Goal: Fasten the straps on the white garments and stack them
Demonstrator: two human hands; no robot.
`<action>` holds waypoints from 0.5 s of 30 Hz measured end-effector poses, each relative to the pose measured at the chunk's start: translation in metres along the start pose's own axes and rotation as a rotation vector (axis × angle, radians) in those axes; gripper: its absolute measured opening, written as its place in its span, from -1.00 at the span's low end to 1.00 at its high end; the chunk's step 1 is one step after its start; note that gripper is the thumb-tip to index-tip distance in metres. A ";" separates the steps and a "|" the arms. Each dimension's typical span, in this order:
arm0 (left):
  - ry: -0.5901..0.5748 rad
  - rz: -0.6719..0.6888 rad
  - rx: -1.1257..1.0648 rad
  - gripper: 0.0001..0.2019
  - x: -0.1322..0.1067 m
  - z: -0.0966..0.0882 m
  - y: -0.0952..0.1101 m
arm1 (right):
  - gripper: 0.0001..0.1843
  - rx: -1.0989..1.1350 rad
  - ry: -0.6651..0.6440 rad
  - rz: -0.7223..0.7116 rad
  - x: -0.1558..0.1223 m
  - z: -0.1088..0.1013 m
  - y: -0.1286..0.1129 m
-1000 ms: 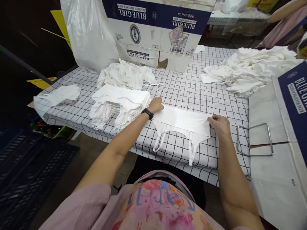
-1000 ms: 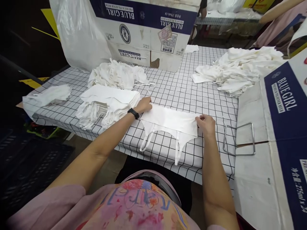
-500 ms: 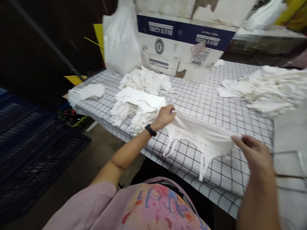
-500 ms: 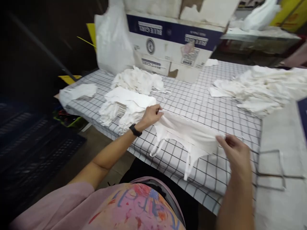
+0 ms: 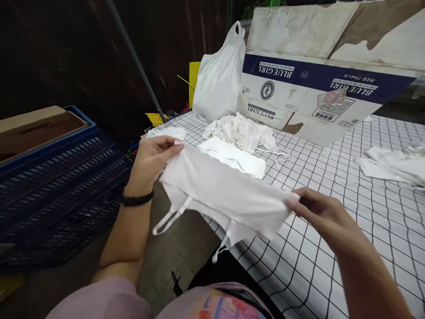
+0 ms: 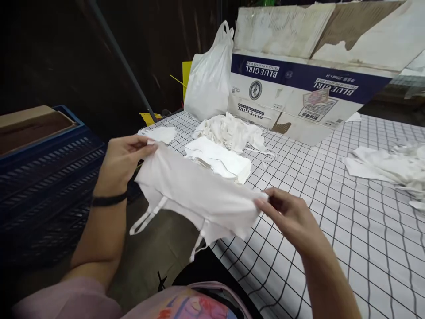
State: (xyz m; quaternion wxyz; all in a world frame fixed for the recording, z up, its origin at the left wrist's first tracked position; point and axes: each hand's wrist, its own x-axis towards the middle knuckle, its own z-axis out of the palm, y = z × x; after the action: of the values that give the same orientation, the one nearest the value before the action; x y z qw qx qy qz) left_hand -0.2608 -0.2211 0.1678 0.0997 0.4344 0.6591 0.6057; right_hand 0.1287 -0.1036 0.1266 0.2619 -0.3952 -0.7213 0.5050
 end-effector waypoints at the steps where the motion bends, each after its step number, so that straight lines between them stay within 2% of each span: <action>1: -0.004 0.012 0.020 -0.86 0.024 0.006 -0.010 | -0.57 0.045 -0.049 0.000 0.023 0.007 0.000; 4: -0.001 -0.027 0.131 -0.93 0.094 0.040 -0.048 | -0.53 0.130 -0.026 0.019 0.087 0.025 0.015; 7: -0.093 -0.176 0.394 -0.96 0.141 0.085 -0.086 | -0.50 0.146 0.041 0.128 0.135 0.037 0.043; 9: -0.132 -0.204 0.453 -0.99 0.156 0.110 -0.109 | -0.54 0.115 0.093 0.196 0.154 0.041 0.058; 11: -0.162 -0.213 0.495 -0.97 0.163 0.128 -0.126 | -0.60 0.086 0.120 0.229 0.163 0.041 0.066; 15: -0.219 -0.207 0.591 -0.97 0.168 0.143 -0.148 | -0.67 -0.034 0.188 0.228 0.172 0.036 0.071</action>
State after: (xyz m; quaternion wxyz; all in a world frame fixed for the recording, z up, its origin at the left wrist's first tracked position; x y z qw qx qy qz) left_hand -0.3344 0.0133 0.0680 0.1006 0.4377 0.8324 0.3247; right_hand 0.0276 0.0338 0.0436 0.2626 -0.5245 -0.6524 0.4800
